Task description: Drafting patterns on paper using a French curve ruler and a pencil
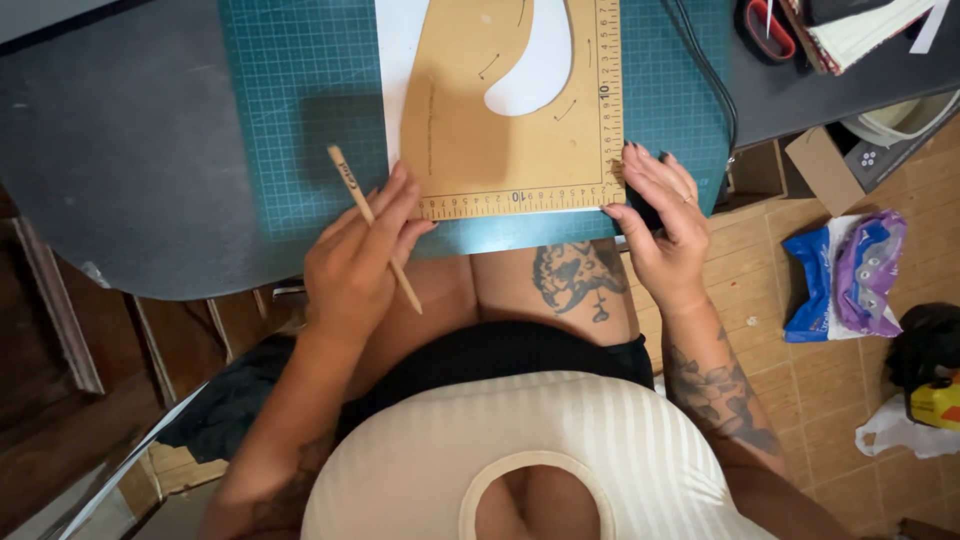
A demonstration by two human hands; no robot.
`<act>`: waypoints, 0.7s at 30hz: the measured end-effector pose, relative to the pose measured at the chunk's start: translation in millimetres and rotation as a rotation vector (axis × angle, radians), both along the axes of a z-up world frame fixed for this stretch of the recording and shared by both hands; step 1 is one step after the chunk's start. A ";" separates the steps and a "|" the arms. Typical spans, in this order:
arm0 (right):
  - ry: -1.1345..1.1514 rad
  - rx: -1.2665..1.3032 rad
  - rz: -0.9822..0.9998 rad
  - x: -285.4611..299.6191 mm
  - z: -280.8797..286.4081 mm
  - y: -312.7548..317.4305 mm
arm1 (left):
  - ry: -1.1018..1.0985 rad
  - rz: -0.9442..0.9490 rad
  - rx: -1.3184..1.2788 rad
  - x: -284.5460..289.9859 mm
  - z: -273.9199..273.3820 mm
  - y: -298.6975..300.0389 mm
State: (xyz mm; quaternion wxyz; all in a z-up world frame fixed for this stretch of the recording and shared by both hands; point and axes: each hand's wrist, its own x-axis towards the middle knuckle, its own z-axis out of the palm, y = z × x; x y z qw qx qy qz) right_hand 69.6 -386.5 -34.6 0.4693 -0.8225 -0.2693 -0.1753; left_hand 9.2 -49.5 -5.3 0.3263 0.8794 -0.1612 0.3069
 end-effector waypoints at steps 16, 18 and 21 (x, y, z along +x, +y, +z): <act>0.088 0.041 -0.039 -2.1 1.1 5.6 | 0.019 0.018 -0.098 -1.6 7.2 -6.4; 0.099 0.057 -0.028 -2.3 2.1 6.5 | 0.000 -0.015 -0.193 -0.4 7.1 -7.3; 0.099 0.068 -0.026 -2.8 2.1 6.3 | -0.023 -0.043 -0.194 -2.9 -1.9 -3.3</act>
